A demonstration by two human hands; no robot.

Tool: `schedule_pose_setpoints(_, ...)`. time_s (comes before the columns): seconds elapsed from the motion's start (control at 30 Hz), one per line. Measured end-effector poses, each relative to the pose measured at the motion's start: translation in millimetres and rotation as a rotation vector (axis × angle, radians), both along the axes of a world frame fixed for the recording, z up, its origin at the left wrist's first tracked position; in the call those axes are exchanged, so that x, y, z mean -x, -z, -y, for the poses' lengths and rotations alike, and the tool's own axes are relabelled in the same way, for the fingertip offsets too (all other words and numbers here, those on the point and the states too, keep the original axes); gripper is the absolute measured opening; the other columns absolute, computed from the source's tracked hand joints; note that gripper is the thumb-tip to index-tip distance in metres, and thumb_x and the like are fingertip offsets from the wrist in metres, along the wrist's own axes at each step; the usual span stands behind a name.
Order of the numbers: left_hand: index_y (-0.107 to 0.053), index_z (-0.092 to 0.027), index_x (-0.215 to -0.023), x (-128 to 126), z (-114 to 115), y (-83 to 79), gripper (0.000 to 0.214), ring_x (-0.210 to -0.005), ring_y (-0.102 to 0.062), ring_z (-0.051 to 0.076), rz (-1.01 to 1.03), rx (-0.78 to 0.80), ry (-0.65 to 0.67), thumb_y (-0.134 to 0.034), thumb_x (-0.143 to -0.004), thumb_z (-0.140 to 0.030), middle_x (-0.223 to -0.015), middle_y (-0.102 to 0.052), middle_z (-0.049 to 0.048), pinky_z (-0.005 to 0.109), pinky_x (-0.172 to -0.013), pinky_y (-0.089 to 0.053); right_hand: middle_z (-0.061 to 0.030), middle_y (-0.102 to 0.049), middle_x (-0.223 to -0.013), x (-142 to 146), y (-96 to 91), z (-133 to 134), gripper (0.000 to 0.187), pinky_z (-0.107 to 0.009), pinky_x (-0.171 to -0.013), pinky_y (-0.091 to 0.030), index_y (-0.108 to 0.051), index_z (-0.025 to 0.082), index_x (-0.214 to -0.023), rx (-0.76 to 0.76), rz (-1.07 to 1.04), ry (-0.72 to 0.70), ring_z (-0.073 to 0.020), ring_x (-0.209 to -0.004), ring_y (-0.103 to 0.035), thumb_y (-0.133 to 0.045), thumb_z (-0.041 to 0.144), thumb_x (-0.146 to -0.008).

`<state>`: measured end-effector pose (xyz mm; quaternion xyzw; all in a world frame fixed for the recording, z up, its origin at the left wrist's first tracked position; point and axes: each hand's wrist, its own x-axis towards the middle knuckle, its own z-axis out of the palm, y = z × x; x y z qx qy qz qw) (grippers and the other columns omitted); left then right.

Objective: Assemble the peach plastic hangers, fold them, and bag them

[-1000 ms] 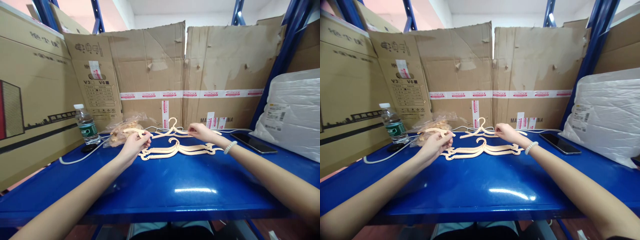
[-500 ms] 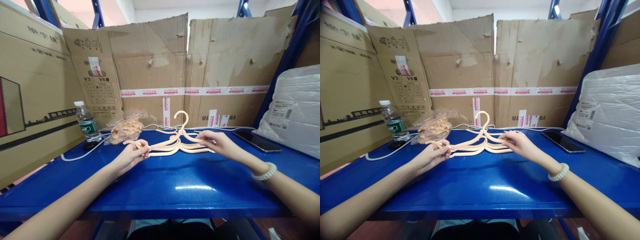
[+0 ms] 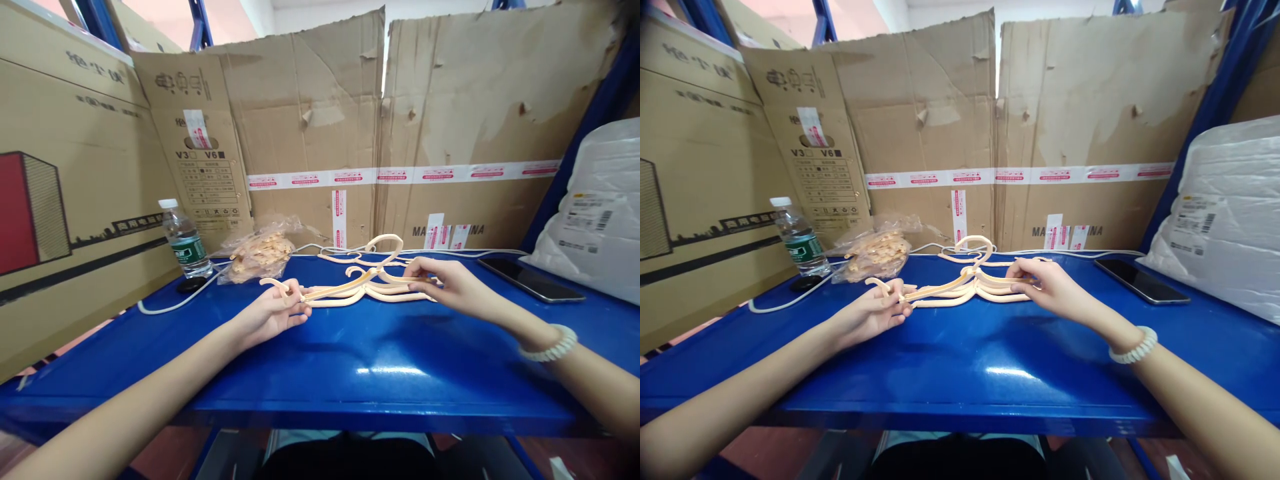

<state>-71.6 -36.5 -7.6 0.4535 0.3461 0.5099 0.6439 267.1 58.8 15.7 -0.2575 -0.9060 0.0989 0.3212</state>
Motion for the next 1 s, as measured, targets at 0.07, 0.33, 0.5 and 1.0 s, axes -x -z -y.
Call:
schedule_pose_setpoints(0.07, -0.056, -0.015, -0.069, 0.1, 0.9, 0.6, 0.029, -0.071, -0.065, 0.012, 0.010, -0.004, 0.012, -0.083, -0.066, -0.024, -0.100, -0.063, 0.0042, 0.023, -0.063, -0.052, -0.0060, -0.066, -0.083, 0.9, -0.1, 0.7, 0.017, -0.029, -0.066, -0.047, -0.060, 0.019, -0.086, 0.001, -0.003, -0.001, -0.0177, -0.074, -0.059, -0.052, 0.034, -0.088)
schedule_pose_setpoints(0.33, -0.058, -0.013, -0.065, -1.3, -0.3, 2.6, 0.031, -0.069, -0.064, 0.011, 0.038, 0.052, -0.036, -0.087, -0.059, -0.021, -0.089, -0.064, 0.0031, 0.020, -0.064, -0.054, -0.0064, -0.067, -0.087, 1.6, 0.6, 3.2, 0.013, -0.030, -0.070, -0.048, -0.059, 0.019, -0.087, -0.048, -0.005, 0.000, -0.0182, -0.077, -0.060, -0.051, 0.029, -0.088)
schedule_pose_setpoints(0.5, -0.060, -0.012, -0.064, -2.2, -2.0, 5.4, 0.029, -0.064, -0.062, 0.010, 0.015, 0.015, -0.050, -0.088, -0.057, -0.020, -0.079, -0.063, 0.0036, 0.018, -0.059, -0.052, -0.0080, -0.067, -0.088, 3.5, 2.2, 5.9, 0.014, -0.032, -0.071, -0.049, -0.060, 0.020, -0.087, -0.079, 0.007, -0.003, -0.0200, -0.080, -0.061, -0.049, 0.028, -0.088)
schedule_pose_setpoints(1.0, -0.054, -0.012, -0.060, -1.6, -3.9, 6.7, 0.028, -0.062, -0.064, 0.011, -0.036, -0.023, -0.234, -0.082, -0.060, -0.011, -0.078, -0.067, 0.0062, 0.019, -0.061, -0.055, -0.0062, -0.066, -0.087, 5.4, 3.3, 7.5, 0.011, -0.030, -0.070, -0.049, -0.058, 0.020, -0.087, -0.091, 0.011, -0.017, -0.0187, -0.078, -0.061, -0.049, 0.026, -0.088)
